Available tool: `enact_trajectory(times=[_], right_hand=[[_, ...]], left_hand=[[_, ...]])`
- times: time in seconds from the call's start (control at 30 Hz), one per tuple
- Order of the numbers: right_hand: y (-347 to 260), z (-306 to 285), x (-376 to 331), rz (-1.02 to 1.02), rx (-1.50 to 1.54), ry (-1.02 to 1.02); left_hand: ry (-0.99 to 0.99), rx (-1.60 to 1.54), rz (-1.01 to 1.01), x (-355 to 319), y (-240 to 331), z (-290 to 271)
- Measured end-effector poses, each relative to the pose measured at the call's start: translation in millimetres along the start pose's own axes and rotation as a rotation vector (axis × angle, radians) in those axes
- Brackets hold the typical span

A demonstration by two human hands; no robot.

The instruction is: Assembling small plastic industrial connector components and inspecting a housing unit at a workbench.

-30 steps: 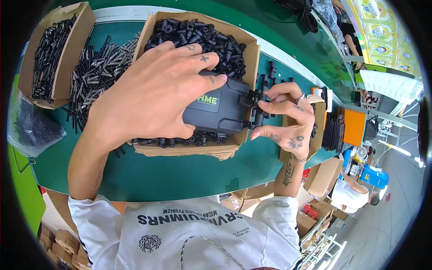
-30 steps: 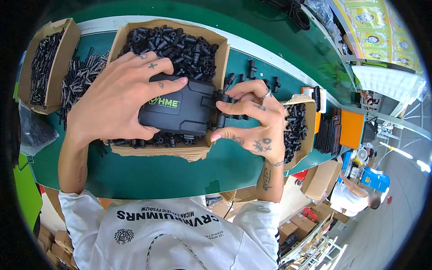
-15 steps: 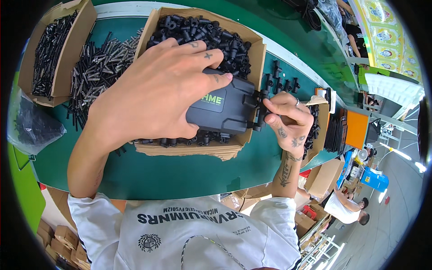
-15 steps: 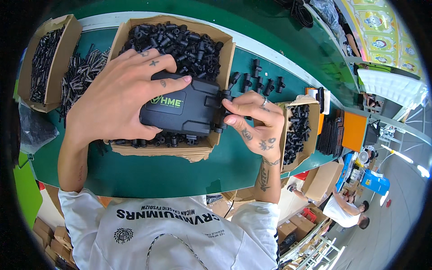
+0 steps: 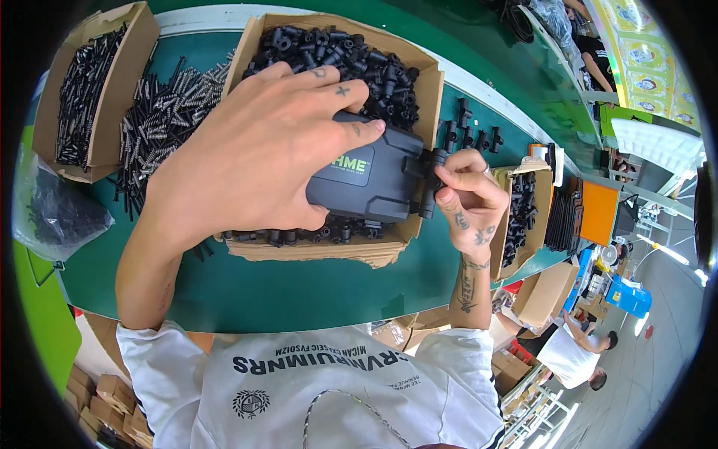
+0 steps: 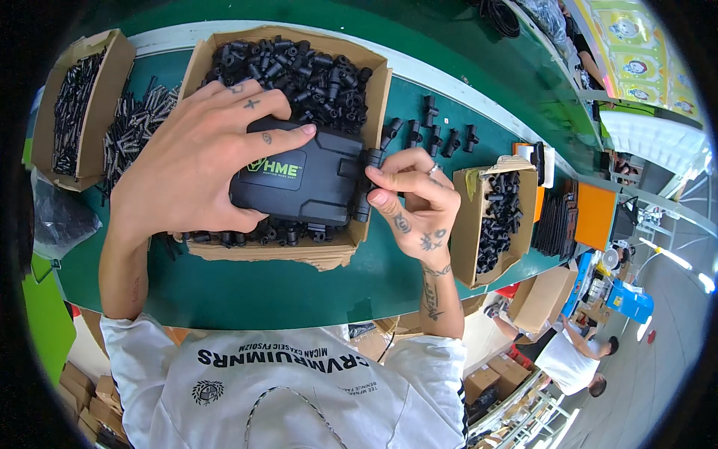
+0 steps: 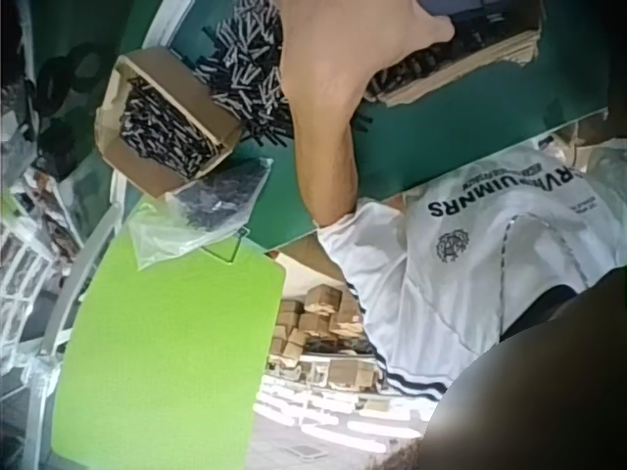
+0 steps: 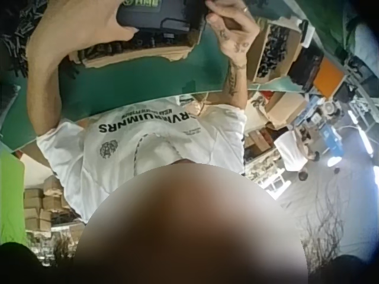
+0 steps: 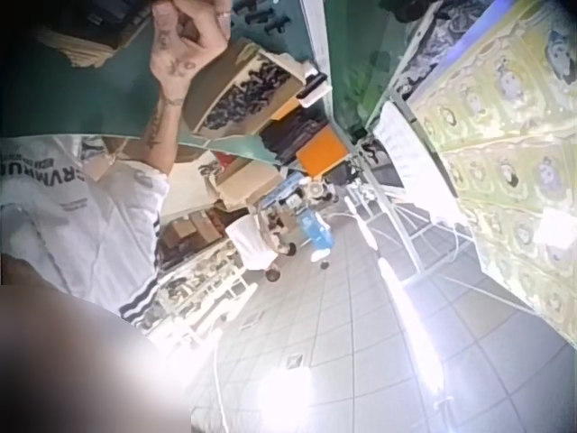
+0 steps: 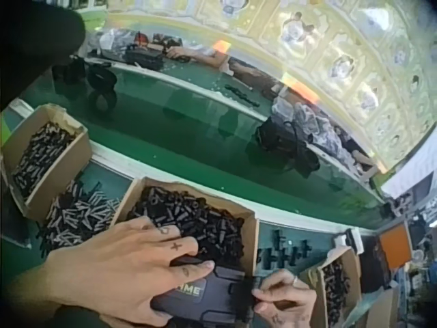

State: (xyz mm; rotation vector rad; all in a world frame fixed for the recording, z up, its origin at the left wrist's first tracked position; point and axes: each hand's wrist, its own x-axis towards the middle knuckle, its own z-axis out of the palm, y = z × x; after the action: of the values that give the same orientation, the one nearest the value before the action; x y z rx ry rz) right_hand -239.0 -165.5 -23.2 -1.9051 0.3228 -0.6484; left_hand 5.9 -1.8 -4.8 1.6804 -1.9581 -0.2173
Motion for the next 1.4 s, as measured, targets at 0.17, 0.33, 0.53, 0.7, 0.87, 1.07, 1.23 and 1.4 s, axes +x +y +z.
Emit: enact_trajectory(times=[0.17, 0.33, 0.53, 0.7, 0.87, 1.07, 1.23, 1.4], right_hand=[[0, -10, 6, -0.019, 0.118, 0.013], [-41, -5, 34, -0.025, -0.391, -0.186], [-74, -20, 53, -0.073, -0.518, -0.049], [-45, -20, 113, 0.248, -0.219, 0.149], [35, -1, 243, 0.26, -0.223, 0.295], [175, 24, 418, -0.474, -0.64, 0.45], [170, 94, 479, -0.376, -0.445, 0.26], [165, 123, 503, -0.251, -0.303, 0.049]], left_hand=[[0.02, -0.015, 0.01, 1, 0, 0], [-0.015, 0.001, 0.002, 4, 4, -9], [0.31, -0.019, -0.013, 12, 33, -44], [0.273, -1.127, -0.049, -9, 70, -48], [0.2, -1.867, -0.071, -43, 83, -49], [0.453, -1.903, 0.027, -36, 58, -76], [0.406, -1.826, -0.207, -38, 41, -99], [0.546, -1.823, -0.419, -44, 42, -102]])
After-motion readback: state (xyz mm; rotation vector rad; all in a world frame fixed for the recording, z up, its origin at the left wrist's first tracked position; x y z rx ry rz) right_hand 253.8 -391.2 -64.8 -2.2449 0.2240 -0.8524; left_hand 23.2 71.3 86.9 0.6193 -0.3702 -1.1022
